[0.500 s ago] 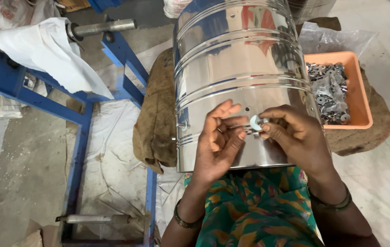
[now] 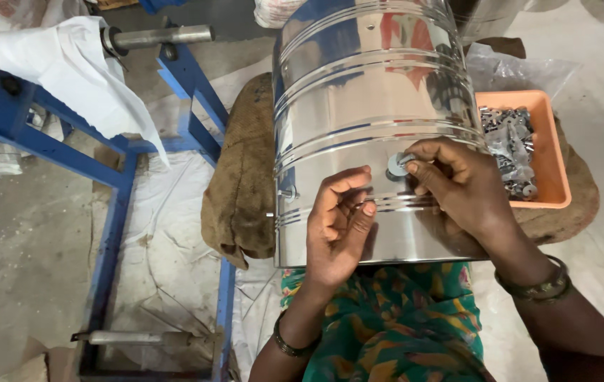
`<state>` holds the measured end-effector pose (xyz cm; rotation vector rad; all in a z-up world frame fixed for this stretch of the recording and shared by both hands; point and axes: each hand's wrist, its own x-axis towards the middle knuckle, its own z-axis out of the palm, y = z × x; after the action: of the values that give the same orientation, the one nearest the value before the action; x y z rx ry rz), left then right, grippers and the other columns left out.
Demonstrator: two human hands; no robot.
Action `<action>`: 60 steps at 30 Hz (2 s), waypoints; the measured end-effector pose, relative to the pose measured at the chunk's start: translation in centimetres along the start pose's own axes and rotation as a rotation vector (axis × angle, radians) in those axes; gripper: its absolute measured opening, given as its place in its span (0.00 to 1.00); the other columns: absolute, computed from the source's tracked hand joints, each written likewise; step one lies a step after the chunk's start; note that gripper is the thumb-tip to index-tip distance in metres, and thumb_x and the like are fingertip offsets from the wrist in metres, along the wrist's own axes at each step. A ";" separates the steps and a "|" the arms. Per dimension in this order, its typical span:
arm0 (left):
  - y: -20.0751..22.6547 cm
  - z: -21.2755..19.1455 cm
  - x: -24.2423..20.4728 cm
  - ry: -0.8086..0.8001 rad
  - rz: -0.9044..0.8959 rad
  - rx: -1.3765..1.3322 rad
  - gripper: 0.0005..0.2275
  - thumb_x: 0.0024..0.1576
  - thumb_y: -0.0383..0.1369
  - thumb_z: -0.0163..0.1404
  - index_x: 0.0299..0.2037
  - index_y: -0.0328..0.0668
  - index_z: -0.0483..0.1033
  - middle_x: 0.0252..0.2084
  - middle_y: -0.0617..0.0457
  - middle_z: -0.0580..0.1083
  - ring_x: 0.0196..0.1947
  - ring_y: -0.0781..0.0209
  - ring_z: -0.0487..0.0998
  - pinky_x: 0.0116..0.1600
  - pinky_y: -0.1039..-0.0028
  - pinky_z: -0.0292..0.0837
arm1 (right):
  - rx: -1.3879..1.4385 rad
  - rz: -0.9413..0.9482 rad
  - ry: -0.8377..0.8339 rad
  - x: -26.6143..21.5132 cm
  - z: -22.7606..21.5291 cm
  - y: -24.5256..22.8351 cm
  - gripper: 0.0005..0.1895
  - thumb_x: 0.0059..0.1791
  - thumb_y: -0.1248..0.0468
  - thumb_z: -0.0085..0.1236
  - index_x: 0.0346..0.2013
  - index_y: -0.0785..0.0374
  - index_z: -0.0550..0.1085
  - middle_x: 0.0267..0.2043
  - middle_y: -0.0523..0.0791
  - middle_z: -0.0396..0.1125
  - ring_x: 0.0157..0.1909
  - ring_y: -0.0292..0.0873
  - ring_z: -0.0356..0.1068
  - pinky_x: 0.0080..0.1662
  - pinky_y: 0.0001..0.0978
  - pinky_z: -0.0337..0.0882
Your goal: The person sits on the floor and fastens small metal fasteners into pre-drilled holes on a large cylindrical stainless steel container. They repeatedly pick fasteners from a nearby orange tray and press them into place on the container's surface.
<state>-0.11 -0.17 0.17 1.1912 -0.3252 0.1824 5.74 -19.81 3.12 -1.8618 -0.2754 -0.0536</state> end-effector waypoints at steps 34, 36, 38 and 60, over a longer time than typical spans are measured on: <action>2.4 1.1 0.3 -0.013 0.007 0.239 0.13 0.70 0.26 0.45 0.63 0.30 0.67 0.66 0.43 0.69 0.51 0.68 0.73 0.52 0.81 0.71 | -0.776 -0.446 0.120 -1.7 1.2 -2.9 0.17 0.49 0.73 0.56 0.51 0.58 0.78 0.44 0.46 0.70 0.44 0.49 0.72 0.44 0.39 0.74; 2.5 1.2 0.3 -0.025 0.043 0.215 0.13 0.71 0.25 0.44 0.64 0.31 0.66 0.68 0.44 0.67 0.57 0.67 0.72 0.57 0.80 0.71 | -0.740 -0.440 0.130 -1.6 1.2 -2.8 0.14 0.51 0.71 0.58 0.51 0.58 0.78 0.44 0.46 0.71 0.44 0.48 0.72 0.44 0.40 0.74; 2.7 1.2 0.3 -0.016 0.019 0.293 0.13 0.70 0.25 0.44 0.63 0.32 0.67 0.67 0.45 0.68 0.54 0.68 0.73 0.54 0.81 0.71 | -0.711 -0.438 0.139 -1.5 1.2 -2.6 0.12 0.53 0.71 0.59 0.51 0.59 0.78 0.44 0.46 0.71 0.45 0.49 0.72 0.45 0.40 0.73; 3.6 0.2 0.4 -0.304 0.168 1.298 0.27 0.62 0.43 0.51 0.69 0.39 0.66 0.73 0.33 0.60 0.76 0.32 0.54 0.73 0.43 0.45 | -0.548 -0.521 0.051 -6.1 0.4 -0.8 0.17 0.49 0.65 0.56 0.52 0.61 0.75 0.59 0.51 0.71 0.60 0.58 0.70 0.59 0.52 0.69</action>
<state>-0.87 0.91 3.60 2.4890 -0.6075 0.3851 -0.39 -20.16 2.72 -2.2742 -0.7647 -0.5816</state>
